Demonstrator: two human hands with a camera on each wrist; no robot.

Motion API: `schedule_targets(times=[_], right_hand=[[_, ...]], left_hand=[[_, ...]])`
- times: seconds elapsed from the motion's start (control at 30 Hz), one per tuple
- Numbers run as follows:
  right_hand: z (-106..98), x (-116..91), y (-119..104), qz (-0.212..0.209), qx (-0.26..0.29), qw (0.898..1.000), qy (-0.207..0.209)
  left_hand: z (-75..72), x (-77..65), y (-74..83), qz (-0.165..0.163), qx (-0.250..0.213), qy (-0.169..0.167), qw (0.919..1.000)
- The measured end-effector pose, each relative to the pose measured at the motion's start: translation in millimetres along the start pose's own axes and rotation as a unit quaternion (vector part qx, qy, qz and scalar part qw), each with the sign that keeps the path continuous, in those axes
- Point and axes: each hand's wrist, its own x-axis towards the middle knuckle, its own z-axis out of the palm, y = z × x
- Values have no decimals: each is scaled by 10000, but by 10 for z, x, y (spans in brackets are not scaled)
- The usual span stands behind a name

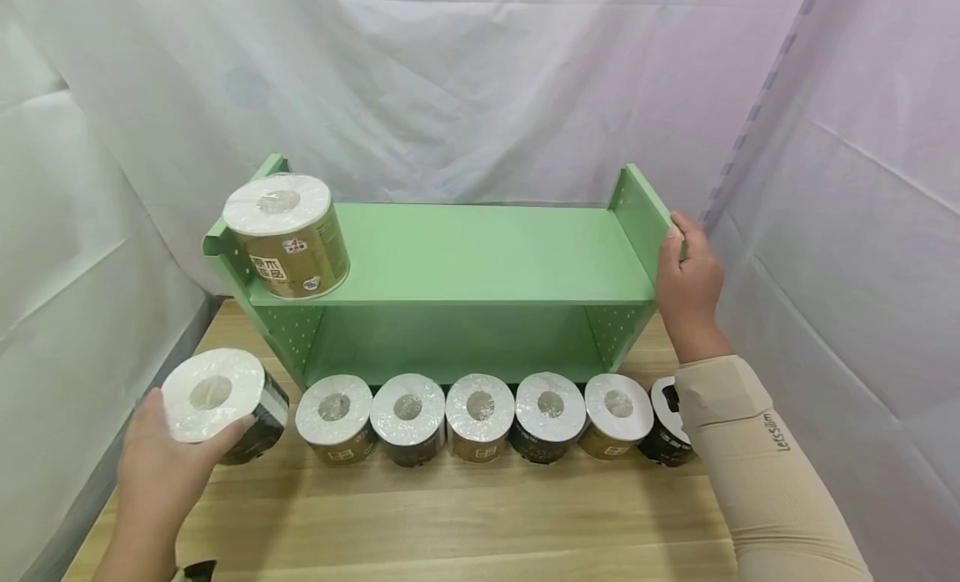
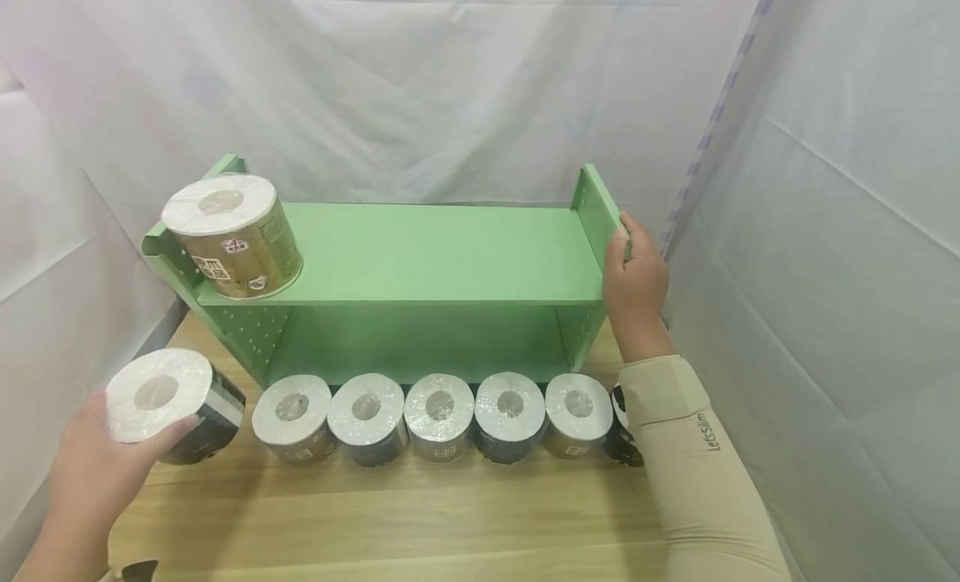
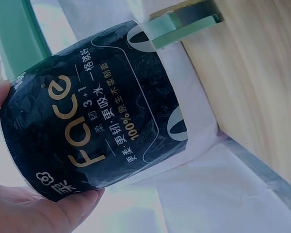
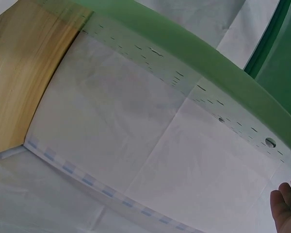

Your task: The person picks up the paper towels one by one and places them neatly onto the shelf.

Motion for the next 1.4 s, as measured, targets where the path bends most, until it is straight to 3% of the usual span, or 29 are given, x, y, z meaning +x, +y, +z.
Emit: schedule_targets(times=[0.53,0.7,1.17,1.4], right_hand=[[8,-1,-7,-3,-5,10000,-14],[12,-6,-16,-12,-8,10000,13],[9,-15,-21,12,49,10000,-56],[7,-15,-20,52,72,9999,-58]], left_hand=[[-68,-77,221,33,-117,-4,9999],[-71,-104,343,254,-159,45,9995],[-74,-145,578,597,-356,-276,9972],[-75,-175,714,888,-499,-217,9946]])
